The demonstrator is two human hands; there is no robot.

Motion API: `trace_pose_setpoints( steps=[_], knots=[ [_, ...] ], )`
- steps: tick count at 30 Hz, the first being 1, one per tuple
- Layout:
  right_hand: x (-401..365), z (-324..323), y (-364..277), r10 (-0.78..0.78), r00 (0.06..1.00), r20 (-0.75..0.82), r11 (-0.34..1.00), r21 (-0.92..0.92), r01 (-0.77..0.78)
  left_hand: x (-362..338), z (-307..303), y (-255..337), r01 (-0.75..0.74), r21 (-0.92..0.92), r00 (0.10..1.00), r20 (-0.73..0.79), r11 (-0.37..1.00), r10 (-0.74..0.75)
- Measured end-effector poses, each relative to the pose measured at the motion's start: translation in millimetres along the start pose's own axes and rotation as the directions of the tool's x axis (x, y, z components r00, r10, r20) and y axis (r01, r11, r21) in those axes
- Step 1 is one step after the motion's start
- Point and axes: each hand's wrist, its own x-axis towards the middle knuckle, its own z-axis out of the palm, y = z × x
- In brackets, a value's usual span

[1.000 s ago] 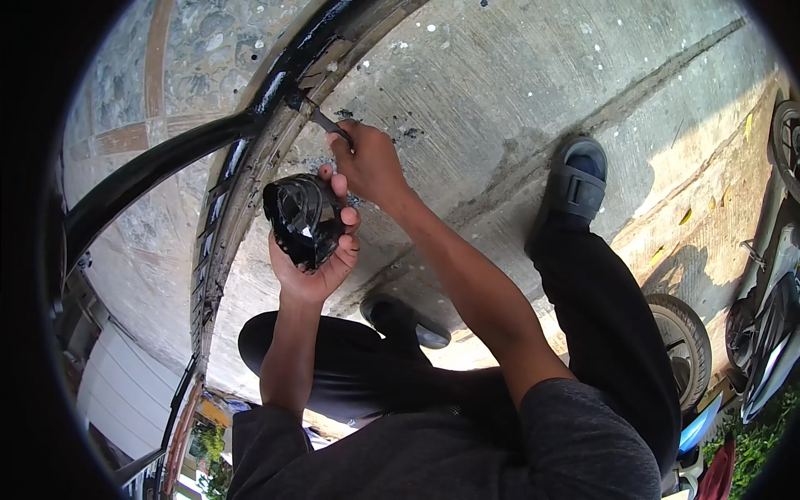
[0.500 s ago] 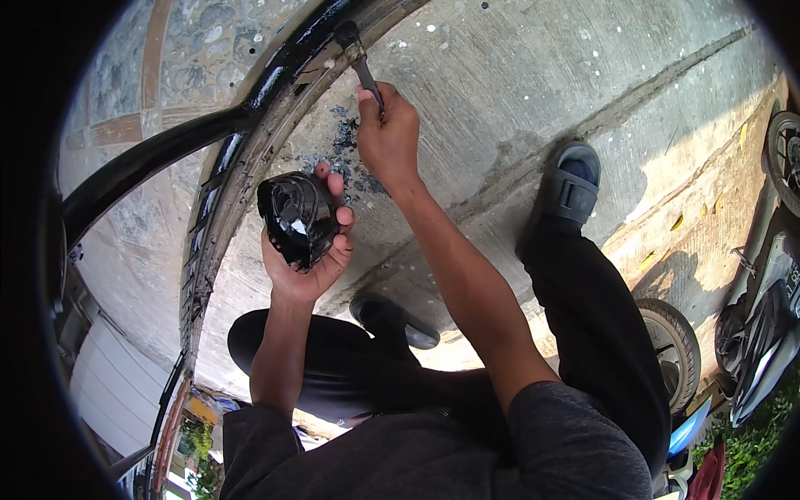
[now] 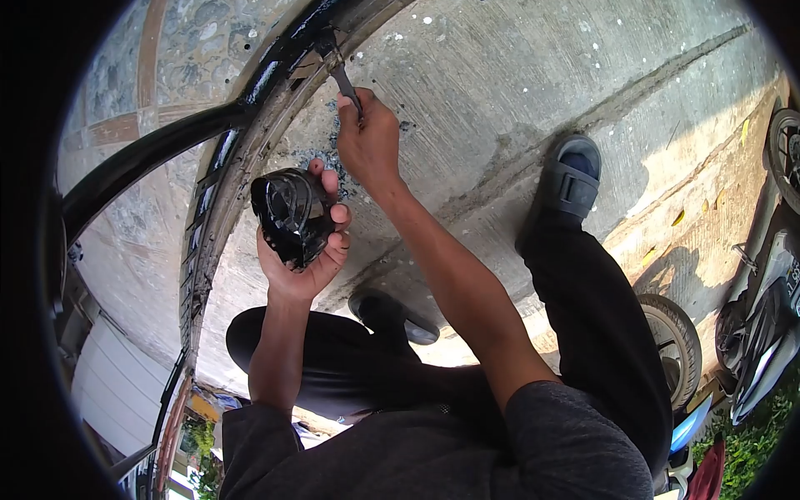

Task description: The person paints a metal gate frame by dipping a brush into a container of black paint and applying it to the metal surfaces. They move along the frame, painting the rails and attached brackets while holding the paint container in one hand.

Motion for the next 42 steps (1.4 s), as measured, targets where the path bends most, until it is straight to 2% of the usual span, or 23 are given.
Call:
trace_pose_setpoints(
  steps=[2,5,8,11,14,17,20,23,26,27,30,35,38,39,42],
  knots=[
    [-4,10,4,0.068,0.993,0.096,0.996,-0.058,-0.063,0,2,1,0.011,0.031,1.000,-0.020,0.999,-0.011],
    [-13,10,14,0.067,0.971,0.231,0.997,-0.044,-0.059,-3,-1,2,0.010,0.059,1.000,-0.019,0.998,-0.009],
    [-4,-6,6,0.065,0.927,0.369,0.977,-0.213,0.016,-2,-1,2,-0.001,0.011,1.000,-0.004,1.000,0.001],
    [25,-23,6,-0.050,0.931,0.362,0.960,-0.239,0.145,-1,-5,0,-0.016,-0.066,1.000,0.014,0.998,0.017],
    [38,-37,-16,0.032,0.989,0.141,0.995,-0.103,-0.018,0,-5,-2,-0.012,-0.080,0.999,0.032,0.997,0.015],
    [32,-31,-11,-0.008,0.999,0.034,1.000,-0.013,0.009,2,-4,-4,-0.012,-0.087,0.999,0.051,0.996,0.016],
    [12,-9,3,-0.072,0.990,0.119,0.985,-0.149,0.090,1,0,-3,-0.020,-0.064,1.000,0.019,0.998,0.021],
    [-10,-8,4,0.093,0.959,0.268,0.992,-0.112,-0.065,-1,3,1,0.024,-0.028,0.998,0.065,0.999,-0.022],
    [-28,-15,-1,0.043,0.976,0.215,0.999,0.005,-0.045,-9,6,3,0.038,-0.085,0.999,-0.024,0.996,-0.040],
    [-31,-14,5,-0.139,0.958,0.249,0.989,-0.007,0.145,-5,16,-4,-0.040,-0.140,0.998,-0.054,0.989,0.033],
    [-28,-18,4,-0.364,0.888,0.281,0.894,-0.164,0.418,-8,18,-4,-0.029,-0.120,1.000,0.005,0.992,0.029],
    [-2,-7,-7,-0.268,0.903,0.336,0.766,-0.495,0.411,-10,18,2,0.013,-0.072,0.996,0.090,0.997,-0.007],
    [-10,-9,-1,-0.330,0.895,0.302,0.765,-0.470,0.440,-14,20,5,0.004,-0.072,0.998,0.058,0.997,0.001],
    [-14,-10,-5,-0.372,0.863,0.341,0.742,-0.449,0.497,-16,24,4,-0.016,-0.062,0.999,0.042,0.998,0.019],
    [2,-13,0,-0.341,0.859,0.382,0.678,-0.533,0.506,-16,30,2,-0.059,-0.142,0.998,-0.023,0.988,0.056]
  ],
)
